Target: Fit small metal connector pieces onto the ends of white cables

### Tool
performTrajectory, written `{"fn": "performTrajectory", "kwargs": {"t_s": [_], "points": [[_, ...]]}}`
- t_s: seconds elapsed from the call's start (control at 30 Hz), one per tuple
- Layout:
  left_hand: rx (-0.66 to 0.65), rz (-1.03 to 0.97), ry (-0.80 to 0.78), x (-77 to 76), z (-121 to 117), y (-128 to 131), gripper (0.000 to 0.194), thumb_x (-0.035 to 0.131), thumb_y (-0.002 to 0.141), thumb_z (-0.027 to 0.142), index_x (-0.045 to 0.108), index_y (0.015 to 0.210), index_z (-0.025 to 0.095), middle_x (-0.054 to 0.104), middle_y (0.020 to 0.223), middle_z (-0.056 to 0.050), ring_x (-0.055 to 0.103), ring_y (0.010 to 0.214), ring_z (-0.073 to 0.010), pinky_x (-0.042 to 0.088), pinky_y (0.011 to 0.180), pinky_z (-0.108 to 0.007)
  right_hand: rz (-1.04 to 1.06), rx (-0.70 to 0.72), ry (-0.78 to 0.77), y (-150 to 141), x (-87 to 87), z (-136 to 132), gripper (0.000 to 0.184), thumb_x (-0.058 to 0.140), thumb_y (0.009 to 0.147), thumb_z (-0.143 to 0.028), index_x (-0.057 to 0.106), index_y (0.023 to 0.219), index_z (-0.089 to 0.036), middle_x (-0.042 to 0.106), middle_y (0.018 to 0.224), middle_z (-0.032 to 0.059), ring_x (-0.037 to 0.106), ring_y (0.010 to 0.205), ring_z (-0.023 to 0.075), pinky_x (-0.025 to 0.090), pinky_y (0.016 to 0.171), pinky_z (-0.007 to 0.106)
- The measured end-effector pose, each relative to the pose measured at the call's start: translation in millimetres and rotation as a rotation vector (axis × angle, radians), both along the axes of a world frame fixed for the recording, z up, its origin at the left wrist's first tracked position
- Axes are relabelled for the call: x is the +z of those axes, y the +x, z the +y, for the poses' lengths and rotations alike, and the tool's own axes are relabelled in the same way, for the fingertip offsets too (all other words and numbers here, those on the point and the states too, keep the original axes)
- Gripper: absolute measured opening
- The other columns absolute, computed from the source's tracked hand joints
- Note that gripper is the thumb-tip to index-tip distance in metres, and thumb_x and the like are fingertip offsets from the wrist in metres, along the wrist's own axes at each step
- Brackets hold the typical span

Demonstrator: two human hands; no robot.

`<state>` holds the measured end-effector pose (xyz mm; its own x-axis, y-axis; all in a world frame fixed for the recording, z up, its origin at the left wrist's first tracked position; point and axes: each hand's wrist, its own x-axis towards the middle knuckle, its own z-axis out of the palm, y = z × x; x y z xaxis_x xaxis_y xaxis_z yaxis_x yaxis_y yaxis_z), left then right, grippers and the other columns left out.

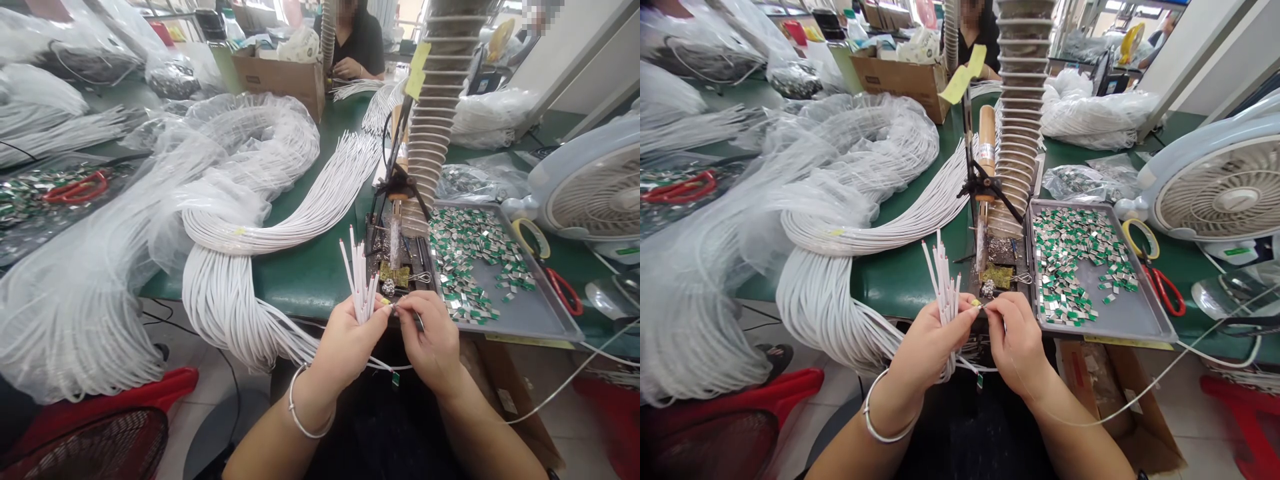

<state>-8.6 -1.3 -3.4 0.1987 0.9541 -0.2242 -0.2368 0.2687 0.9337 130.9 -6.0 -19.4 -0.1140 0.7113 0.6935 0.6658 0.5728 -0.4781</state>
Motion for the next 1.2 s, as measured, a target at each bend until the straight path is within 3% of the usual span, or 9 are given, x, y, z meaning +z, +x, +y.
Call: {"fn": "performTrajectory", "kwargs": {"t_s": [0.1,0.23,0.4,0.57,0.73,1.2], "points": [[-0.039,0.037,0.009,2.2,1,-1,0.011,0.059,0.082,0.024,0.057,0.074,0.016,0.051,0.069,0.004,0.036,0.053,-0.0058,0.035,0.058,-0.022,0.028,0.032,0.014,0,-2.4,0,0.019,0.050,0.085,-0.005,0.056,0.094,-0.021,0.063,0.085,0.0053,0.062,0.081,0.0168,0.055,0.071,0.033],[-0.053,0.058,0.028,6.5,3,-2,0.009,0.058,0.080,0.020,0.057,0.073,0.016,0.058,0.082,0.001,0.036,0.053,-0.0050,0.035,0.058,-0.023,0.047,0.067,0.034,-1,-1.5,-1,0.026,0.045,0.087,-0.006,0.056,0.106,-0.020,0.066,0.095,0.0093,0.065,0.092,0.0193,0.057,0.077,0.037],[-0.048,0.054,0.016,8.2,6,-1,0.005,0.058,0.079,0.020,0.057,0.076,0.016,0.056,0.079,0.002,0.042,0.059,-0.0070,0.035,0.059,-0.022,0.171,0.009,-0.019,-5,-3.9,-5,0.033,0.042,0.088,-0.009,0.049,0.120,-0.018,0.068,0.097,0.0093,0.068,0.089,0.0177,0.059,0.076,0.034],[-0.032,0.033,-0.021,12.4,9,1,0.006,0.059,0.079,0.021,0.056,0.077,0.017,0.053,0.077,0.003,0.041,0.058,-0.0066,0.036,0.058,-0.021,0.346,-0.050,-0.064,-6,-10.9,-6,0.022,0.047,0.088,-0.009,0.054,0.106,-0.020,0.071,0.093,0.0057,0.070,0.084,0.0158,0.059,0.075,0.031],[-0.020,0.059,0.018,15.2,11,2,0.007,0.060,0.077,0.020,0.055,0.073,0.016,0.054,0.078,0.002,0.047,0.068,-0.0093,0.038,0.064,-0.022,0.316,-0.036,-0.048,-4,-8.6,-2,0.019,0.051,0.086,-0.008,0.060,0.096,-0.022,0.071,0.091,0.0038,0.069,0.086,0.0154,0.058,0.076,0.030],[0.005,0.108,0.067,17.9,18,2,0.011,0.059,0.079,0.019,0.054,0.069,0.017,0.057,0.080,0.002,0.045,0.062,-0.0078,0.038,0.062,-0.022,0.291,0.004,0.045,-10,-4.9,8,0.022,0.053,0.083,-0.005,0.061,0.095,-0.021,0.069,0.092,0.0050,0.066,0.088,0.0170,0.056,0.077,0.034]]}}
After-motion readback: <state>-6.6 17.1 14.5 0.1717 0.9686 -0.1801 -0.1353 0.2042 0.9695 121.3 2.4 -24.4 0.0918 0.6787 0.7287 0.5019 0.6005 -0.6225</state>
